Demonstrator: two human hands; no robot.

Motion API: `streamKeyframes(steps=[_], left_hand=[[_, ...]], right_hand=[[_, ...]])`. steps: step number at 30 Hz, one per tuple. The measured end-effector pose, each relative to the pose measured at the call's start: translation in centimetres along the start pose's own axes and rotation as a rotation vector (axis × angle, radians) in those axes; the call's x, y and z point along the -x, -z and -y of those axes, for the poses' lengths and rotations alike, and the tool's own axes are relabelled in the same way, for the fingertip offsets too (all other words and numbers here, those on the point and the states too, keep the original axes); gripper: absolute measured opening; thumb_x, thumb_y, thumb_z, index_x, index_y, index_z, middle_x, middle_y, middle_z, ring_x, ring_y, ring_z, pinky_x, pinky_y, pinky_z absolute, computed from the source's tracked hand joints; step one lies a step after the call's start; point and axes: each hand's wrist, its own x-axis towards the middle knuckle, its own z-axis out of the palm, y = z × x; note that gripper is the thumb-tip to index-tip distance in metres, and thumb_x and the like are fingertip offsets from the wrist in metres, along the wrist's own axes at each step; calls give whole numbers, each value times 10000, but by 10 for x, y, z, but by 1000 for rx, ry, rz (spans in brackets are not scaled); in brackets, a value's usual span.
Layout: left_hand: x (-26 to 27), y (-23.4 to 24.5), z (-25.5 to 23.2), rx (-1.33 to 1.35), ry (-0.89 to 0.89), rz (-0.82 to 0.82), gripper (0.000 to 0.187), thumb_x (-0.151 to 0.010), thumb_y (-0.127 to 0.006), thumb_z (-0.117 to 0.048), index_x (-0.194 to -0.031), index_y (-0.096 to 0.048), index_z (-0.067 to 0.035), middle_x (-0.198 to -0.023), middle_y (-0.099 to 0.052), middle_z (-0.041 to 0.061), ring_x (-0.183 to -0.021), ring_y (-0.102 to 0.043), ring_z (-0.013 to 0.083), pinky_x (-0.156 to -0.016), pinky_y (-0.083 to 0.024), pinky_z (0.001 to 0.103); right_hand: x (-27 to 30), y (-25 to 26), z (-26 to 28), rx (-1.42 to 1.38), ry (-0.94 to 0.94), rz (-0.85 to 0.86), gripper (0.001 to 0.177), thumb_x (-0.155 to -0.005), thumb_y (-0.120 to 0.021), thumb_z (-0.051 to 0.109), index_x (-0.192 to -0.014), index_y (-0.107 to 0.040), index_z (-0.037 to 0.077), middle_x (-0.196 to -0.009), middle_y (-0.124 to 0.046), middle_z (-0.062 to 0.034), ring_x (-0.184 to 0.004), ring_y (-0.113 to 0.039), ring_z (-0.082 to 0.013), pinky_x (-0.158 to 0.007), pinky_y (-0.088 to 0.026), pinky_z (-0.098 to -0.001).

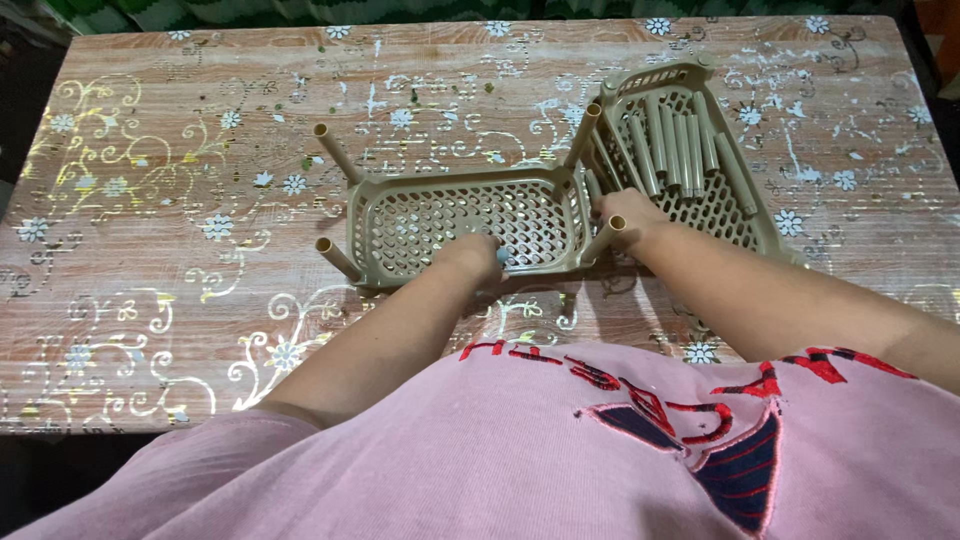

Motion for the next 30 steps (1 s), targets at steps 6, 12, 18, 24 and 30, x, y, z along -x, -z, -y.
streamKeyframes(steps=[6, 12, 18, 24, 30], left_hand=[[-18, -1, 6, 110, -10, 18, 698, -782, -867, -391, -1400, -615, -188, -1373, -655, 99, -1239, -646, 285, -1038, -517, 417], [-15, 27, -2, 893, 9, -1, 870, -876, -618, -662, -1450, -449, -31, -1184, -668, 205, -1044, -719, 344, -952, -582, 513], [0, 78, -29, 1895, -246, 259, 911, -867, -89, -821, -1212, -498, -83, -1104, -674, 199, -987, -709, 288, -876, -569, 516], [-18, 58, -19, 2448, -114, 152, 761, -983, -144, -664, -1130, -619, -87, -973, -713, 175, -825, -687, 247, -752, -590, 421], [3, -15, -83, 1909, -712, 1254, 550, -1132, -421, -409, -1413, -532, 50, -1420, -548, 278, -1304, -557, 469, -1190, -419, 596]], right_hand=[[2, 3, -12, -164, 28, -85, 541, -843, -756, 148, -1360, -619, 64, -1264, -680, -195, -1013, -717, -281, -952, -573, -361], [41, 79, 10, -408, -12, -427, 273, -1074, -583, 223, -1286, -700, 95, -1084, -768, -133, -896, -771, -200, -831, -623, -327], [54, 99, 85, -396, 517, -588, 325, -880, -808, 275, -1124, -728, 75, -1018, -750, -117, -891, -715, -234, -766, -576, -385], [8, 96, 117, -714, 552, -673, 167, -963, -758, 177, -1077, -719, 62, -1000, -753, -60, -907, -709, -141, -809, -570, -308], [-47, 111, 166, -1220, 861, -816, 139, -1039, -731, 110, -1131, -677, 19, -1016, -720, -18, -907, -643, -100, -821, -547, -286]])
